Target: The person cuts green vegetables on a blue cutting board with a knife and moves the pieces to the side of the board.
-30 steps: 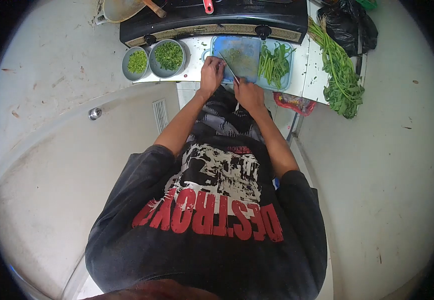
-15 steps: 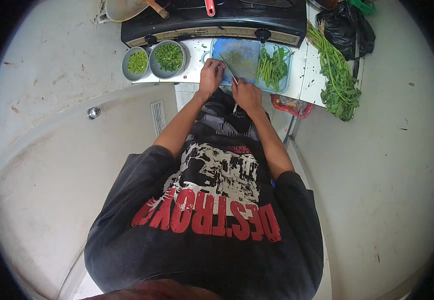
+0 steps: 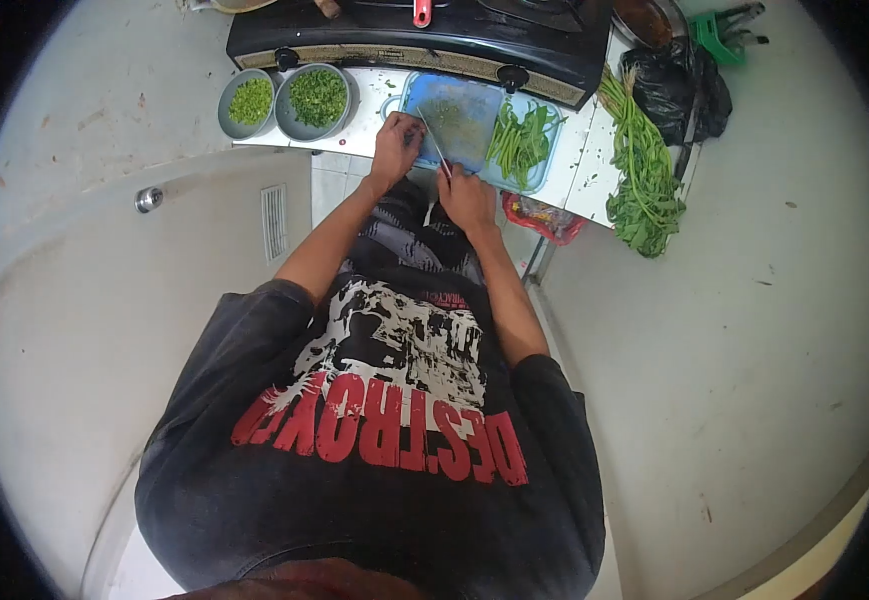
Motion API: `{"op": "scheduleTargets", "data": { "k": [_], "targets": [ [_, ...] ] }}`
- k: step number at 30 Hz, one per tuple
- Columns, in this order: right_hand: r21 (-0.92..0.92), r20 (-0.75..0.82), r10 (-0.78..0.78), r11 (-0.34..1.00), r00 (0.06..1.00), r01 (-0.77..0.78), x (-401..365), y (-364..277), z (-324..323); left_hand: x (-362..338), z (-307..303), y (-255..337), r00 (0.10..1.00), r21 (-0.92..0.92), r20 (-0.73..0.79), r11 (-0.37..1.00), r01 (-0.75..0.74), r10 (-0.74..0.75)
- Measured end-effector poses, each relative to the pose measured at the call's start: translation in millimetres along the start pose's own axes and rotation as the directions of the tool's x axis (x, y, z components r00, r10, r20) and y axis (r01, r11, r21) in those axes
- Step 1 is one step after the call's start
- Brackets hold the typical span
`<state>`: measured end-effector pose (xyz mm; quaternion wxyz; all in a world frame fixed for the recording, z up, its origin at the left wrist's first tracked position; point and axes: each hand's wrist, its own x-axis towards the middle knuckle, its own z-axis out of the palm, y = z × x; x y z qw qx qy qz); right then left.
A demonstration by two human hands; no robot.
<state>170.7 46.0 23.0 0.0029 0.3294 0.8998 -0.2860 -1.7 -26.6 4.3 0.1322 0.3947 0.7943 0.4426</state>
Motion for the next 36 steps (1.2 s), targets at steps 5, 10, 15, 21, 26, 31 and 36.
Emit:
{"op": "scheduleTargets", "data": {
  "k": [5,10,15,21,26,31,36],
  "targets": [
    [-0.045,0.031,-0.003,0.999,1.000,0.004,4.8,-6.2,-2.7,-4.6,2.7,-0.9,0.999,0.054,-0.011,0.998,0.032,-0.032],
    [-0.071,0.053,0.008,0.997,0.999,-0.004,23.1,-18.2,-5.9,-7.4,6.4,-3.0,0.998,0.036,-0.041,0.998,0.055,-0.054],
    [-0.094,0.048,-0.001,0.996,0.999,0.005,27.2,-19.4,-1.6,-5.5,2.4,-2.6,0.997,0.013,-0.051,0.998,0.062,-0.061],
    [-0.116,0.059,-0.016,0.993,0.998,0.023,1.1,-1.4,-7.0,-5.5,-0.6,-0.1,0.993,-0.010,-0.039,0.994,0.108,-0.109],
    [-0.105,0.066,0.034,0.994,0.997,-0.027,-0.1,-7.4,-10.1,-7.1,1.3,-1.9,0.996,0.022,-0.052,0.997,0.079,-0.077],
    [-0.084,0.089,0.024,0.996,0.996,-0.016,11.6,-18.2,-7.8,-7.7,2.9,-7.2,0.997,0.029,-0.046,0.997,0.067,-0.066],
    [-0.087,0.085,0.036,0.996,0.996,-0.028,31.1,-28.5,-2.1,-6.7,4.5,-9.3,0.997,0.023,-0.062,0.998,0.054,-0.053]
  ]
}}
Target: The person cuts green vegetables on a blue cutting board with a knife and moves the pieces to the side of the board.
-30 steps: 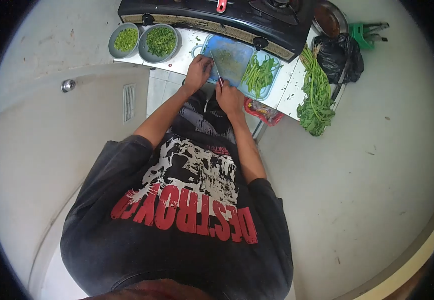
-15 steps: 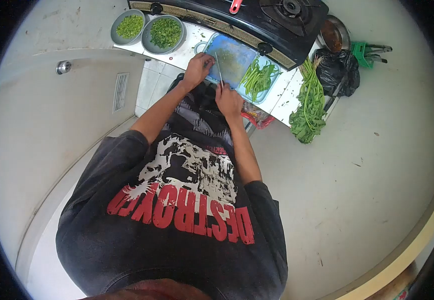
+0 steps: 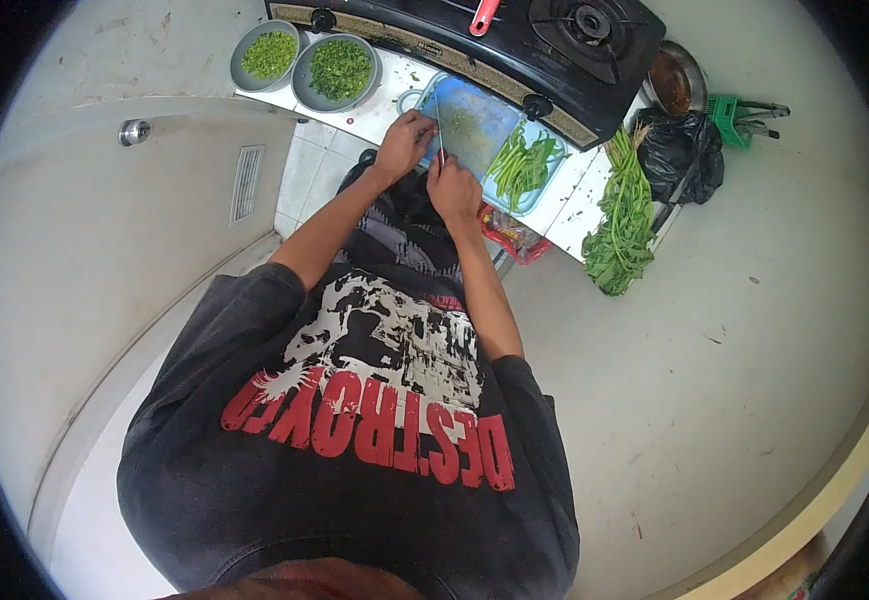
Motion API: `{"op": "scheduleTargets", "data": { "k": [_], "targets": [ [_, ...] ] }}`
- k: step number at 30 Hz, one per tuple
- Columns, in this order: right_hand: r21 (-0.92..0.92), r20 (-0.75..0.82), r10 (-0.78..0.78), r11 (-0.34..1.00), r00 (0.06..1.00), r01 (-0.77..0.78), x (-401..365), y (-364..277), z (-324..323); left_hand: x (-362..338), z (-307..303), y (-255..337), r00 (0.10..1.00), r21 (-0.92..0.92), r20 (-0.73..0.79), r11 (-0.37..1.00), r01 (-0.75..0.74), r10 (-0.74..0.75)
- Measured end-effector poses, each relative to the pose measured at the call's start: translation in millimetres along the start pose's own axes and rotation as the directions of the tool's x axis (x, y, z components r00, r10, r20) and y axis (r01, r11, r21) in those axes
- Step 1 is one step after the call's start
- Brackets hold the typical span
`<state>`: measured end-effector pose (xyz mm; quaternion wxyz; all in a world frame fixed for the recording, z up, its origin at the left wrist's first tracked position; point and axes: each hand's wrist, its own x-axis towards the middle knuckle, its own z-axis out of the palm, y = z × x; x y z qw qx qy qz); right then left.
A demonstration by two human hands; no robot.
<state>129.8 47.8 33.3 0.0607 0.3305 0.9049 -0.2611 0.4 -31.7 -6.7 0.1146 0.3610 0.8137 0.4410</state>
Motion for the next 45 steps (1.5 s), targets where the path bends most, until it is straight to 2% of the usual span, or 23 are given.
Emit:
{"op": "scheduleTargets", "data": {
  "k": [2,5,10,13,16,22,25,32,38,41,45],
  "targets": [
    [-0.005,0.000,0.007,1.000,1.000,-0.007,1.1,-2.3,-0.8,1.2,-3.4,4.0,1.000,-0.001,0.004,1.000,0.010,-0.010],
    [-0.016,0.004,0.005,1.000,1.000,-0.005,-7.1,1.3,-1.7,3.1,-7.6,8.5,0.992,-0.010,0.070,0.995,0.101,-0.100],
    [-0.045,-0.004,0.000,0.999,1.000,0.000,-30.8,16.4,0.3,3.8,-5.5,2.9,0.994,-0.034,0.071,0.996,0.086,-0.084],
    [-0.029,-0.017,0.061,0.998,0.998,-0.062,-32.3,12.3,-5.5,3.2,-6.1,4.5,0.995,0.001,0.079,0.998,0.062,-0.061],
    [0.025,0.030,0.044,0.999,0.999,-0.045,-25.4,3.3,-13.2,3.8,-7.8,6.0,0.997,0.019,0.070,0.999,0.032,-0.033],
    [0.060,0.016,0.033,0.998,0.999,-0.034,-3.8,-1.7,1.7,5.0,-8.6,7.6,0.995,-0.007,0.088,0.999,0.045,-0.045],
    [0.064,-0.017,0.011,0.998,1.000,-0.010,1.1,-0.2,5.3,4.6,-9.3,8.5,0.995,0.006,0.090,0.999,0.042,-0.042],
    [0.026,0.013,0.013,1.000,1.000,-0.013,-19.2,13.5,3.9,5.7,-10.9,7.8,0.993,0.012,0.111,0.999,0.038,-0.039],
    [0.053,0.016,0.024,0.998,1.000,-0.024,-22.1,12.4,-1.5,0.9,-12.7,6.9,0.985,0.081,0.074,0.983,-0.164,0.158],
    [0.069,-0.004,0.046,0.997,0.999,-0.045,-12.8,10.8,0.8,-1.4,-12.7,2.5,0.979,0.062,0.065,0.978,-0.197,0.193],
    [0.076,-0.012,0.066,0.995,0.998,-0.064,-12.3,11.7,0.7,-0.8,-9.3,3.2,0.995,0.030,0.054,0.996,-0.084,0.082]
  ]
}}
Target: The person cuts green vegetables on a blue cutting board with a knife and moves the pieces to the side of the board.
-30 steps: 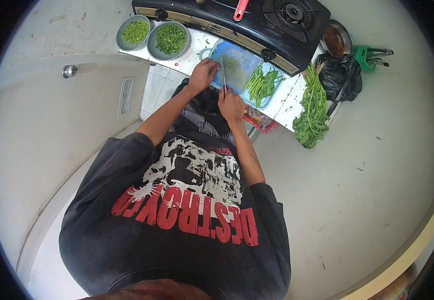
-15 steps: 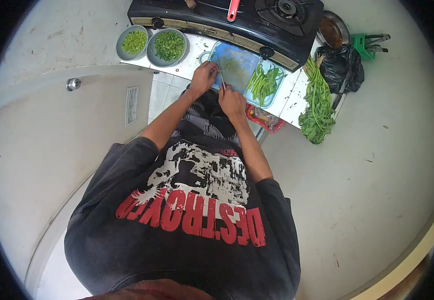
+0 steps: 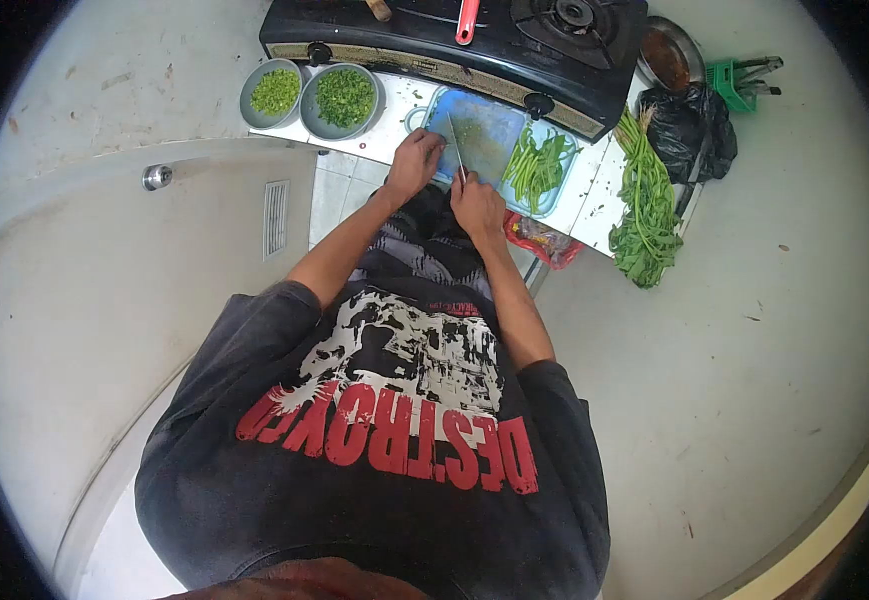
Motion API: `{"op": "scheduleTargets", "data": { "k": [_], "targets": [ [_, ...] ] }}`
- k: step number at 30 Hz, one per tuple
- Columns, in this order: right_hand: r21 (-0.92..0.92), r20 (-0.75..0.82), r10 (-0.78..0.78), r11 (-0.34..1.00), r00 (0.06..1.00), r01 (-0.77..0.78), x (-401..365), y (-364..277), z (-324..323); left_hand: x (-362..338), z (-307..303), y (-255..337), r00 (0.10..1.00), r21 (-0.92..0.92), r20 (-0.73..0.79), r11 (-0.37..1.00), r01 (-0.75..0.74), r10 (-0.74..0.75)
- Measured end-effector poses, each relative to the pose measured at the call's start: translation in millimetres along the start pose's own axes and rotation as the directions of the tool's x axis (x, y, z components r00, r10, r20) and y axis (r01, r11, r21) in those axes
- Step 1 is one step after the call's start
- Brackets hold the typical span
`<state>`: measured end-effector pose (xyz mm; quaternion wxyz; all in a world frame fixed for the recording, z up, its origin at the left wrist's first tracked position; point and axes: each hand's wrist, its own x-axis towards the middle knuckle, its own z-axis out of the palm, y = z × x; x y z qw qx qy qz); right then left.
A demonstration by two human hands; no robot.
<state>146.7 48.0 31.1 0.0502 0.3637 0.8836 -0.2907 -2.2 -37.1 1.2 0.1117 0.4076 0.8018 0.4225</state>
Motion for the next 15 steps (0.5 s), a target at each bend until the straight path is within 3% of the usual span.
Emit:
{"op": "scheduleTargets", "data": {
  "k": [5,15],
  "targets": [
    [-0.003,0.008,-0.037,0.999,0.999,0.037,-11.2,1.6,6.9,1.7,4.1,-0.2,0.996,-0.020,0.010,0.996,0.089,-0.089],
    [-0.007,-0.018,-0.054,0.998,0.998,0.054,9.7,-13.4,7.2,4.5,0.5,1.1,0.996,-0.017,0.022,0.996,0.083,-0.083]
  ]
}}
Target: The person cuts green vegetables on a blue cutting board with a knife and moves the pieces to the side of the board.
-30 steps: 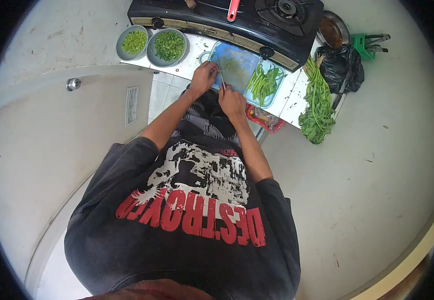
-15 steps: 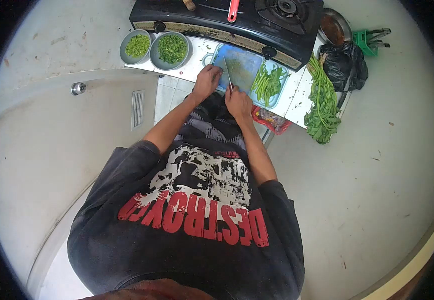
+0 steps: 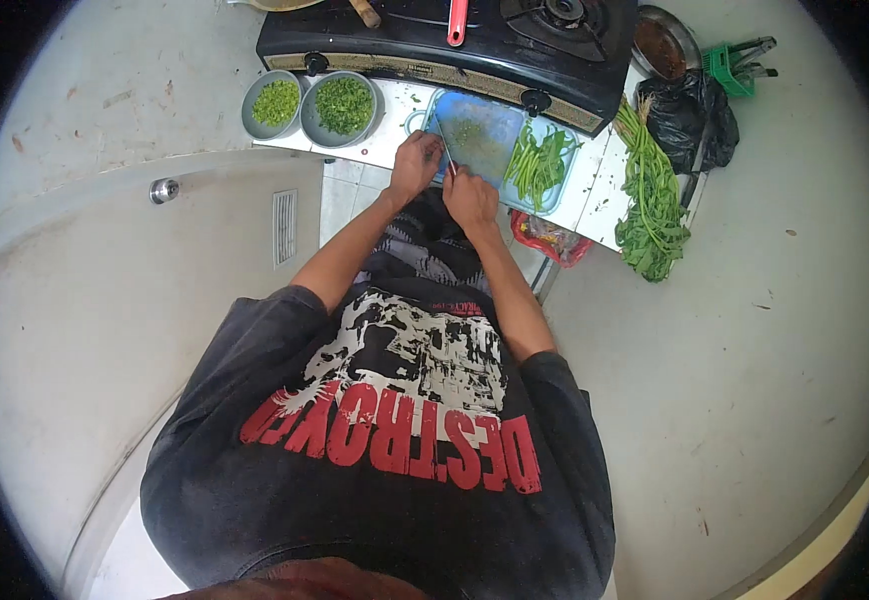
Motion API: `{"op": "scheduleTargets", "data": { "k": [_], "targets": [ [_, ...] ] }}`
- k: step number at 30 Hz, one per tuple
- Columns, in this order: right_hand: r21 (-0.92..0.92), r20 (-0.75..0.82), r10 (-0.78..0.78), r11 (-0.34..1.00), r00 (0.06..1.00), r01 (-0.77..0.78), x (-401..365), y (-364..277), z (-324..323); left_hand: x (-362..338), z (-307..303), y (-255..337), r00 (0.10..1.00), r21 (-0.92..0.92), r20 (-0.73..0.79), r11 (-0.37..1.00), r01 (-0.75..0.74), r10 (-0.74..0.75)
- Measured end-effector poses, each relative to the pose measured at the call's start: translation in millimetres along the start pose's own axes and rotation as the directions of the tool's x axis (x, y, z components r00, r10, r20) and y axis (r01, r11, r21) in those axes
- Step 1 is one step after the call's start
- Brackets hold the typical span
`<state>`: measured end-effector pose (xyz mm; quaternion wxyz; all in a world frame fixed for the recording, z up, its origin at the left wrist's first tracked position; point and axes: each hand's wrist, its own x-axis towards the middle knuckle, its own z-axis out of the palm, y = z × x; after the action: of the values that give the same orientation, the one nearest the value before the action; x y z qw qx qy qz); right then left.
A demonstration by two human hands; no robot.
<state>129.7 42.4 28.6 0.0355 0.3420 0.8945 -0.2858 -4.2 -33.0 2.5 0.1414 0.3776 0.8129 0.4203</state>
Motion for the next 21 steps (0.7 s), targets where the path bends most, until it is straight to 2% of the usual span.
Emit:
{"op": "scheduleTargets", "data": {
  "k": [7,11,14,21],
  "targets": [
    [-0.044,-0.079,-0.037,0.998,0.996,0.033,-23.8,16.8,1.3,-2.0,2.3,-2.9,1.000,-0.062,-0.018,0.998,0.024,-0.025],
    [-0.009,-0.064,0.018,1.000,0.998,-0.019,-28.1,18.0,-4.0,-1.8,0.5,3.3,0.999,-0.113,-0.028,0.993,0.034,-0.037],
    [0.007,-0.048,-0.001,1.000,0.999,0.001,-22.0,15.6,-1.4,-0.8,3.2,-3.0,1.000,-0.035,-0.018,0.999,0.015,-0.015],
    [0.038,-0.059,-0.027,0.999,0.998,0.029,-0.8,4.3,9.3,-0.8,-0.1,1.9,0.999,-0.060,-0.011,0.998,0.031,-0.032]
  ]
}}
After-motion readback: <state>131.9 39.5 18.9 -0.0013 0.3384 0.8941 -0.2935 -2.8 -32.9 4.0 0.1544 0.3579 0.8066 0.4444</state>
